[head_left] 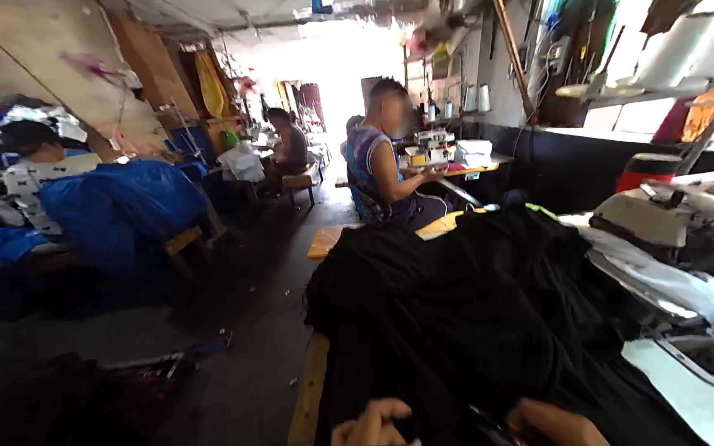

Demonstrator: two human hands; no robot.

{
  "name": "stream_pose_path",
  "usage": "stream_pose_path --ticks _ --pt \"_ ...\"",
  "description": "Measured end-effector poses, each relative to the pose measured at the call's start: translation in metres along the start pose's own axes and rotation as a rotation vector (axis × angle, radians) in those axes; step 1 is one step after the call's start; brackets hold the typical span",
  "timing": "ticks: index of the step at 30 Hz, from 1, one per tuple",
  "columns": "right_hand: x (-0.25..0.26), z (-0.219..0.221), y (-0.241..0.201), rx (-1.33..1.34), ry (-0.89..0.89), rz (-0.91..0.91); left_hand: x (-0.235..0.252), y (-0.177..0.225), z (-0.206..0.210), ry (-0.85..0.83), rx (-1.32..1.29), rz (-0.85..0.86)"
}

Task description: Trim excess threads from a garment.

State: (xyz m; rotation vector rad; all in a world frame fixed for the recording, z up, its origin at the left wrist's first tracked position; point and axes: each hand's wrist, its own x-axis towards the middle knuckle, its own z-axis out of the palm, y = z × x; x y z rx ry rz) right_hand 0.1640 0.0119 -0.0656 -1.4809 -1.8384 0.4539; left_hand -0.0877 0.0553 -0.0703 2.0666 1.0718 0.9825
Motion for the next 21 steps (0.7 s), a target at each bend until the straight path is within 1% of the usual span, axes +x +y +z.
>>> stream_pose_path --ticks 2,4,8,11,14,18,21 --pt "-0.003 0.007 0.000 -0.124 0.019 0.036 -0.001 -0.005 0.007 0.043 0.188 -0.028" --pt "-0.003 0.008 0.002 -0.137 0.056 0.046 -0.002 -0.001 0.009 0.079 0.266 -0.015" --pt "-0.001 0.005 0.007 -0.024 0.100 0.042 -0.001 0.016 0.011 0.017 0.188 -0.028" --pt "0.001 -0.003 0.008 0.168 0.105 0.051 0.001 0.021 0.008 -0.042 0.132 -0.086" --pt "0.001 -0.010 -0.003 0.351 0.124 0.033 0.000 0.027 0.005 -0.091 0.074 -0.125" --pt "0.006 -0.008 -0.018 0.652 0.056 -0.034 0.002 0.029 0.008 -0.063 0.073 -0.154" --pt "0.011 0.007 -0.011 0.827 -0.023 -0.001 0.006 0.028 0.021 -0.014 0.203 -0.156"
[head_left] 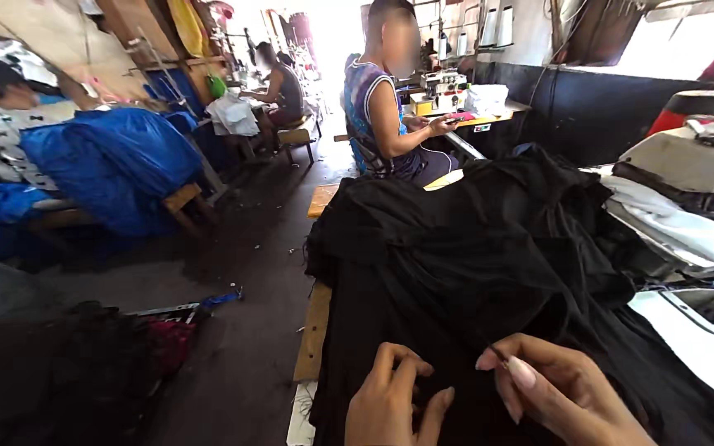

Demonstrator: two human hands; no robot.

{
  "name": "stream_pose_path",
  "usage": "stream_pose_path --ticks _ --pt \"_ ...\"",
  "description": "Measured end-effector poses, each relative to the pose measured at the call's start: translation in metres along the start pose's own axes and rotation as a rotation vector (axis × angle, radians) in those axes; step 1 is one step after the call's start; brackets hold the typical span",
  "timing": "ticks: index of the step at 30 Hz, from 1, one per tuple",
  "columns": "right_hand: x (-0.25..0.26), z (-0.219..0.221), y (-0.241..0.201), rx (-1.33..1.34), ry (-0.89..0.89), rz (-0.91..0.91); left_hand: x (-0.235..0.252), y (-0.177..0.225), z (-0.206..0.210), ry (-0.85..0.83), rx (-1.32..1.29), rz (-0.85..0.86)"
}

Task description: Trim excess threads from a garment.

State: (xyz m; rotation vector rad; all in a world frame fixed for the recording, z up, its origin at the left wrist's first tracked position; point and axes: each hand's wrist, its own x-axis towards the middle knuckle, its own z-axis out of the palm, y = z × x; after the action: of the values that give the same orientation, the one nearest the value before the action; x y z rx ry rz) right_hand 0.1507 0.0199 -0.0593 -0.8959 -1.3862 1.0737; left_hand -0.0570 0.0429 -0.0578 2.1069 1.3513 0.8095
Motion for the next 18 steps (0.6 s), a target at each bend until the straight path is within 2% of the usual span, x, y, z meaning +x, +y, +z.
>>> stream_pose_path --ticks 3,8,10,18 --pt "0.002 0.001 0.013 -0.069 0.023 0.060 0.005 0.000 0.010 0.066 0.027 -0.007" --pt "-0.008 0.004 0.014 -0.544 -0.001 0.039 0.003 -0.012 0.011 0.147 -0.322 -0.043" --pt "-0.011 0.009 0.017 -0.699 -0.004 0.025 0.004 -0.014 0.010 0.154 -0.384 -0.051" --pt "-0.008 0.023 0.014 -0.849 -0.013 -0.040 0.006 -0.014 0.011 0.188 -0.425 -0.036"
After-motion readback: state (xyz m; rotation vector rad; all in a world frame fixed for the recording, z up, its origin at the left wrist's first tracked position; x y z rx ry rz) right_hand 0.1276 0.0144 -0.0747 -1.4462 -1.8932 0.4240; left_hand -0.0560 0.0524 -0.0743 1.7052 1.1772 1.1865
